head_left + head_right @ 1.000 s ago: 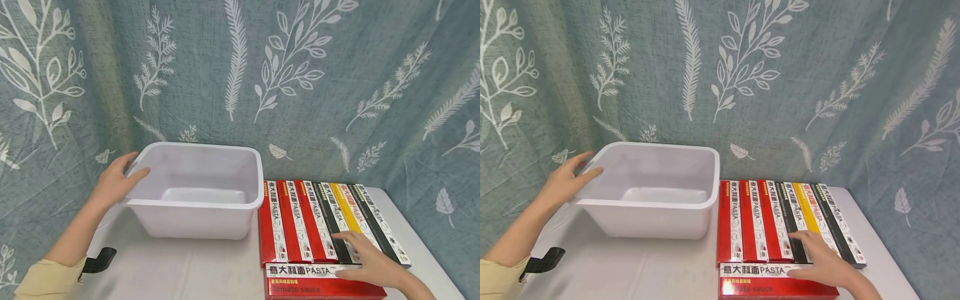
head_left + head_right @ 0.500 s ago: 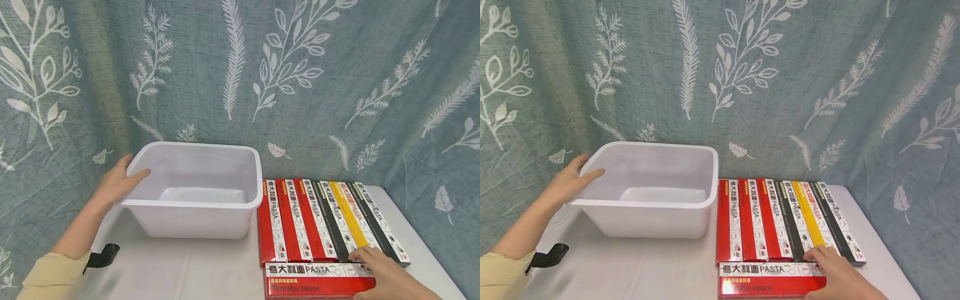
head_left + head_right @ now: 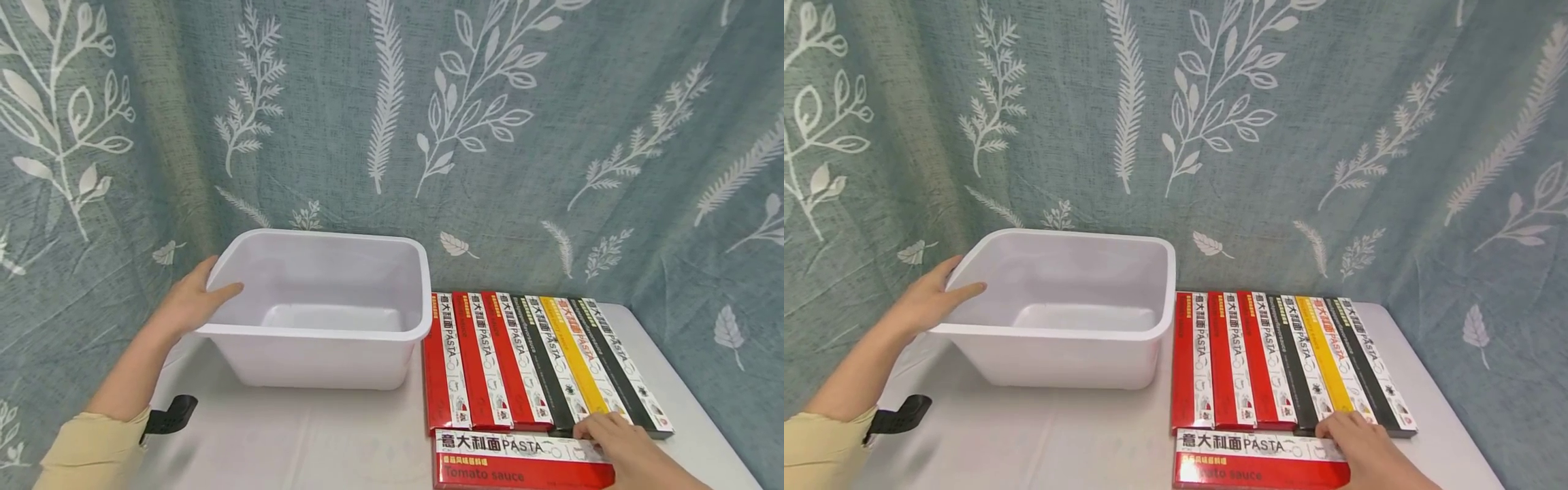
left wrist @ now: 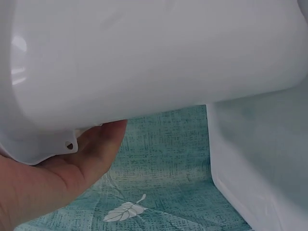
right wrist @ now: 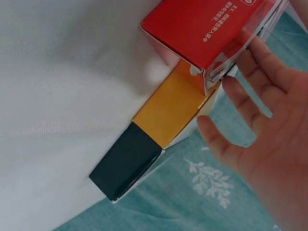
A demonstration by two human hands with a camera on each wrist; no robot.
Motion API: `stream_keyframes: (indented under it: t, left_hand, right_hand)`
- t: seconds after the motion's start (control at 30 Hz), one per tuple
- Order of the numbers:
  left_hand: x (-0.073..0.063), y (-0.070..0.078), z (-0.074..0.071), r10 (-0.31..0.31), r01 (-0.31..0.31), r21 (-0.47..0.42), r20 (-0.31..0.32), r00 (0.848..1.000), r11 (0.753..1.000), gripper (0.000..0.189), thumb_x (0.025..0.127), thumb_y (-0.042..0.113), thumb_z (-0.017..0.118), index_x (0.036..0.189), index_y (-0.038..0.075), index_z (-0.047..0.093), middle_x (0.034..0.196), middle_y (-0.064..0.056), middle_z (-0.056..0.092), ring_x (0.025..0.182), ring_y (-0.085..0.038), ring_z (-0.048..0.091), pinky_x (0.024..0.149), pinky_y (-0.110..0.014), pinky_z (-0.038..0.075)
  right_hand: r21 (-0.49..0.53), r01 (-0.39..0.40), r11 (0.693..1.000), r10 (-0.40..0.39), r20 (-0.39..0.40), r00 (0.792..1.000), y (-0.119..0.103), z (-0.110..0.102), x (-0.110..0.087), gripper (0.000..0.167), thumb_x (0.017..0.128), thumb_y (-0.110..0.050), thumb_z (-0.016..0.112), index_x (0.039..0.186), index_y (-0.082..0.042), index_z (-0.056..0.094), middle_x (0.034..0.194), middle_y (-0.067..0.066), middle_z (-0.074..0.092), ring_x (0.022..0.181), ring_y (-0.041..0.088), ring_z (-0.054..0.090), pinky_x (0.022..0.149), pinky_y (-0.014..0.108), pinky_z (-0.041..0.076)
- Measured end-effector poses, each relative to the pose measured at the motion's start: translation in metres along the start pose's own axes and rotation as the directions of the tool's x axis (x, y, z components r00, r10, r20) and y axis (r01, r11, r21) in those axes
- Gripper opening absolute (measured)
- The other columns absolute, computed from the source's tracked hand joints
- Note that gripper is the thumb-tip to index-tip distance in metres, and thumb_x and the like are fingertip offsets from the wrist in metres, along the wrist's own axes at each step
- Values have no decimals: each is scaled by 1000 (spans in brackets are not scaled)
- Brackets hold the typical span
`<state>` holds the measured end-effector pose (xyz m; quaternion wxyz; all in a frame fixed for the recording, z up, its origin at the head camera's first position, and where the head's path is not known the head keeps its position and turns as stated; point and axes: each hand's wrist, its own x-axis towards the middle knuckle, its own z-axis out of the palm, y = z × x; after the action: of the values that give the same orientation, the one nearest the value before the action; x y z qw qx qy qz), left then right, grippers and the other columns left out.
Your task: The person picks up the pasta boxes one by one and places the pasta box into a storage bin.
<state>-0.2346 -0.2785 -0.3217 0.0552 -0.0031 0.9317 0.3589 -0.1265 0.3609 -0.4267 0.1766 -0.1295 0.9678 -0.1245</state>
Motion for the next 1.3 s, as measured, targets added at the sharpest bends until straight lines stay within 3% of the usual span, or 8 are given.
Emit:
stream_keyframes:
  t: [0.17, 0.37, 0.43, 0.53, 0.67, 0.73, 1.07, 1.3]
  left_hand:
    - [-1, 1, 1, 4, -4, -6, -8, 1000, 1000, 89, 102, 44, 45, 150, -8, -9, 148, -44, 9, 130, -65, 19, 95, -75, 27]
    - [-3, 2, 1, 9, -9, -21, -8, 1000, 1000, 88, 102, 42, 46, 151, -8, -9, 149, -43, 9, 131, -64, 18, 96, -75, 26]
    - [-3, 3, 1, 9, -9, -23, -8, 1000, 1000, 88, 102, 41, 46, 151, -8, -9, 149, -43, 9, 132, -64, 17, 96, -75, 26]
    - [-2, 2, 0, 10, -11, -20, -11, 1000, 1000, 88, 102, 41, 46, 150, -8, -10, 149, -43, 8, 132, -64, 17, 97, -75, 25]
    - [-2, 1, 1, 19, -19, -21, -12, 1000, 1000, 87, 102, 38, 47, 151, -7, -9, 149, -43, 9, 132, -63, 19, 96, -74, 26]
    - [-2, 0, 2, 24, -24, -26, -13, 1000, 999, 87, 102, 37, 48, 151, -6, -8, 150, -42, 10, 132, -63, 20, 96, -74, 27]
    - [-3, 0, 2, 22, -23, -35, -11, 1000, 999, 88, 101, 40, 48, 152, -5, -8, 150, -42, 11, 132, -62, 20, 96, -74, 28]
    - [-3, 1, 2, 14, -15, -41, -18, 1000, 999, 87, 102, 41, 46, 152, -5, -8, 150, -41, 10, 133, -62, 18, 97, -73, 26]
  right_hand:
    - [-190, 145, 971, -164, -88, 983, 3, 6, 0, 79, 60, -80, 70, 112, -22, 59, 110, -8, 51, 99, 19, 45, 78, 52, 43]
    - [-212, 179, 961, -207, -115, 972, 7, 6, -2, 77, 61, -83, 65, 112, -26, 58, 109, -12, 52, 96, 10, 45, 80, 47, 46]
    - [-143, 167, 975, -179, -80, 981, 9, 5, -3, 73, 64, -77, 70, 114, -25, 57, 111, -10, 52, 96, 11, 46, 78, 41, 48]
    - [135, 72, 988, -77, 33, 996, 10, 2, -7, 70, 70, -57, 81, 121, -19, 53, 115, -1, 50, 100, 18, 48, 74, 34, 51]
    - [456, -120, 882, 50, 163, 985, 10, -4, -12, 80, 68, -35, 88, 131, -12, 46, 120, 10, 48, 103, 27, 49, 70, 37, 55]
    - [500, -131, 856, 52, 169, 984, 10, -7, -15, 79, 71, -32, 87, 134, -10, 44, 120, 12, 49, 103, 28, 50, 70, 39, 55]
    - [594, -41, 804, -28, 106, 994, 4, -19, -24, 71, 78, -26, 79, 134, -10, 40, 122, 14, 48, 98, 14, 56, 71, 31, 56]
    - [646, -64, 760, 14, 82, 997, -9, -25, -27, 68, 79, -25, 78, 135, -13, 40, 121, 14, 52, 101, 20, 57, 72, 34, 57]
